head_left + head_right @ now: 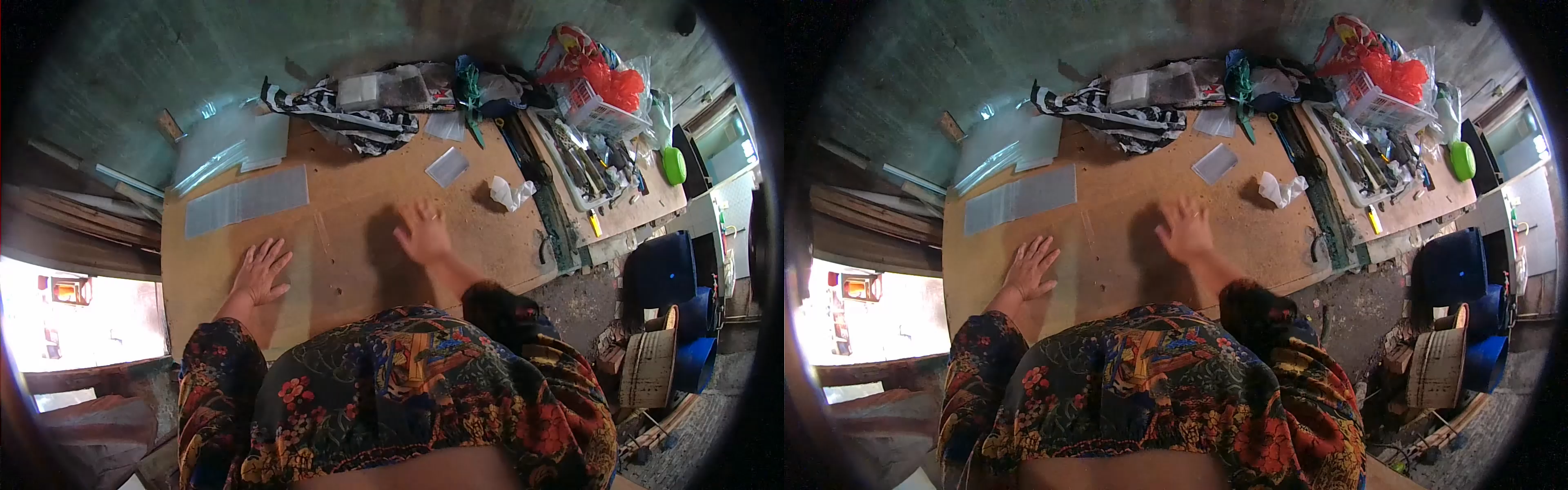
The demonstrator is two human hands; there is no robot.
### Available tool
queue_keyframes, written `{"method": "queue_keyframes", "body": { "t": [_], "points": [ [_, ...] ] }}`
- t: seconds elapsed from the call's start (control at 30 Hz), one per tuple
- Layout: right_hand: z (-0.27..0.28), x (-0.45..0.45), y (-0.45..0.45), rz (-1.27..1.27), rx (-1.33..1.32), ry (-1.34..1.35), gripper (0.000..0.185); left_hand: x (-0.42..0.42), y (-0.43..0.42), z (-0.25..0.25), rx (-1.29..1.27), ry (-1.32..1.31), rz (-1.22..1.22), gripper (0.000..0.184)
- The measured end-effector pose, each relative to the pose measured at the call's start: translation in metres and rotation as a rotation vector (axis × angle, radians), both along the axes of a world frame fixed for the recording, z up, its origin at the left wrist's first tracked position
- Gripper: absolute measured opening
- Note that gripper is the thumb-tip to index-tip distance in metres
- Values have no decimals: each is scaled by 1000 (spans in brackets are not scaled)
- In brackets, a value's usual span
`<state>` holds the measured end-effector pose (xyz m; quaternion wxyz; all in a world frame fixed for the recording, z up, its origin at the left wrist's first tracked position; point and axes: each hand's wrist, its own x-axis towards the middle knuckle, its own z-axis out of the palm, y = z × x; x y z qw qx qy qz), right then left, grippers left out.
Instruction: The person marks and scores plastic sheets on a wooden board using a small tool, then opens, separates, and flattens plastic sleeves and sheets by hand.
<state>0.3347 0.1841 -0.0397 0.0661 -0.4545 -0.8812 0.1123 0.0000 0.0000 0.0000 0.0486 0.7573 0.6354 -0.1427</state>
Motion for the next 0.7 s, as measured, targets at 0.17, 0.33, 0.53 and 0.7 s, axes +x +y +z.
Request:
{"method": "queue_keyframes", "body": {
  "t": [0.17,0.33,0.53,0.7],
  "points": [
    [-8,31,83,-216,98,15,46,6,16,25,-55,-13,3,73],
    [-20,44,91,-124,173,-21,28,37,14,24,46,-83,145,71],
    [-29,50,85,-64,287,119,15,88,21,12,250,-221,180,66],
    [23,41,50,-151,-120,753,6,142,55,39,445,-649,186,65]
  ]
}}
